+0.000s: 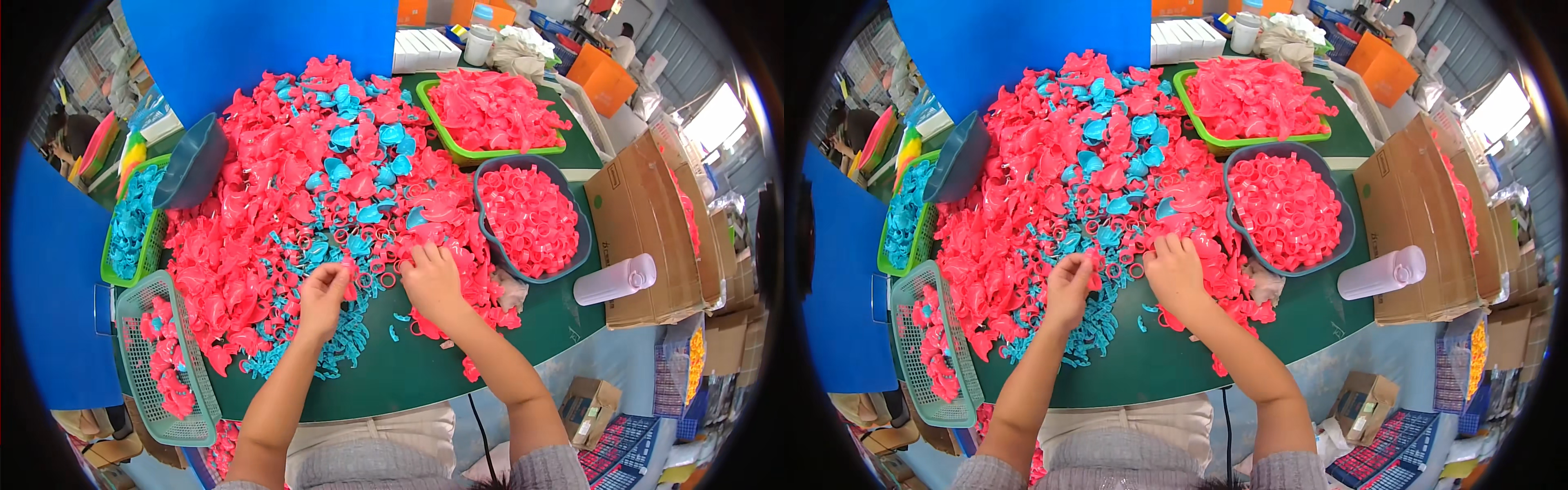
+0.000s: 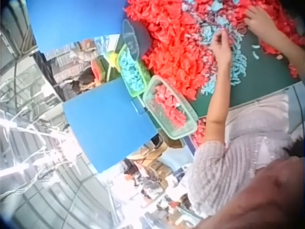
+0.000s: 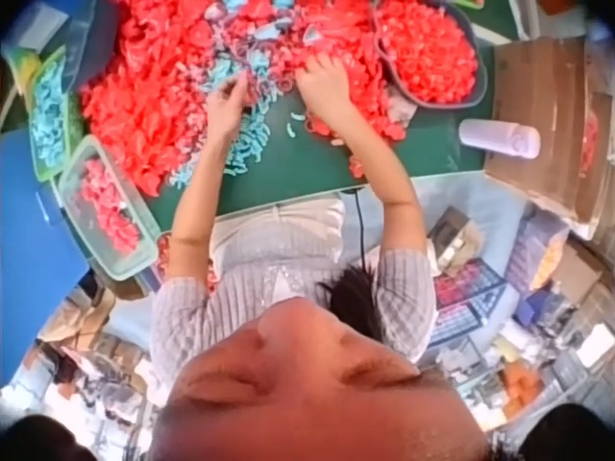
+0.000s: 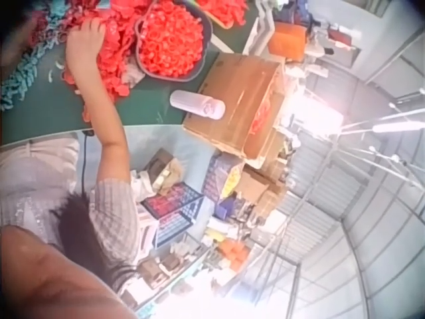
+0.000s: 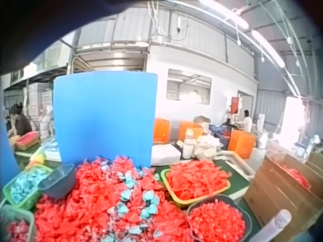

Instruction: Sorting small pink and blue toy components from a large pile into separate plastic baskets on a workbench.

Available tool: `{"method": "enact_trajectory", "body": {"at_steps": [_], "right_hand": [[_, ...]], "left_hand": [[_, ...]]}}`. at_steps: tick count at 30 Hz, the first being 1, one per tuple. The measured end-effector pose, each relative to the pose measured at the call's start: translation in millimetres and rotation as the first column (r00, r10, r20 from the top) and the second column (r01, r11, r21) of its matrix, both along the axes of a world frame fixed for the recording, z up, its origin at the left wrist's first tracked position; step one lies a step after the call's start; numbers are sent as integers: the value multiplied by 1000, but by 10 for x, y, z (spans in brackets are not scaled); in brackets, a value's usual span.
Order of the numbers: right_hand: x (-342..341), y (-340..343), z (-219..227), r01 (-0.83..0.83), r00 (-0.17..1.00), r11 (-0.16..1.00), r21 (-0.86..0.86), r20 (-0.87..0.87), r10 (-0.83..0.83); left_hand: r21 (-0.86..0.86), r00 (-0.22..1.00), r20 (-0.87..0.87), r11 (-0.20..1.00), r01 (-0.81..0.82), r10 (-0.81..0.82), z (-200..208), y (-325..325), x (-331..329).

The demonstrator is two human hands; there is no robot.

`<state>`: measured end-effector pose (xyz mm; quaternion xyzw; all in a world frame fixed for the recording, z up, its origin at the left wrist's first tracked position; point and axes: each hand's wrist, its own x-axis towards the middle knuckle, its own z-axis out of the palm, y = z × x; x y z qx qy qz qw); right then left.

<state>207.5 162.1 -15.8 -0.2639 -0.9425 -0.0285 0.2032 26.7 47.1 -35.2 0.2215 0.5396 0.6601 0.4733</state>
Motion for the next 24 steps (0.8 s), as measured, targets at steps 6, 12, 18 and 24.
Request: {"method": "enact_trajectory", "body": {"at_steps": [6,12,18,24], "right_hand": [[-145,-6,-177,79,995,997,22,61,-80],[-62,28,35,22,998,973,-228,-49,-34],[486,375,456,11,826,907,-421,-508,-246],[1050,744,598,364,720,869,-336,-489,-491]], "left_hand": [[40,878,474,995,-91,61,89,40,-16],[50,810,585,995,-81,37,139,152,78],[114,942,325,993,42,-77,155,331,216],[-82,862,507,997,17,27,371,511,243]]}}
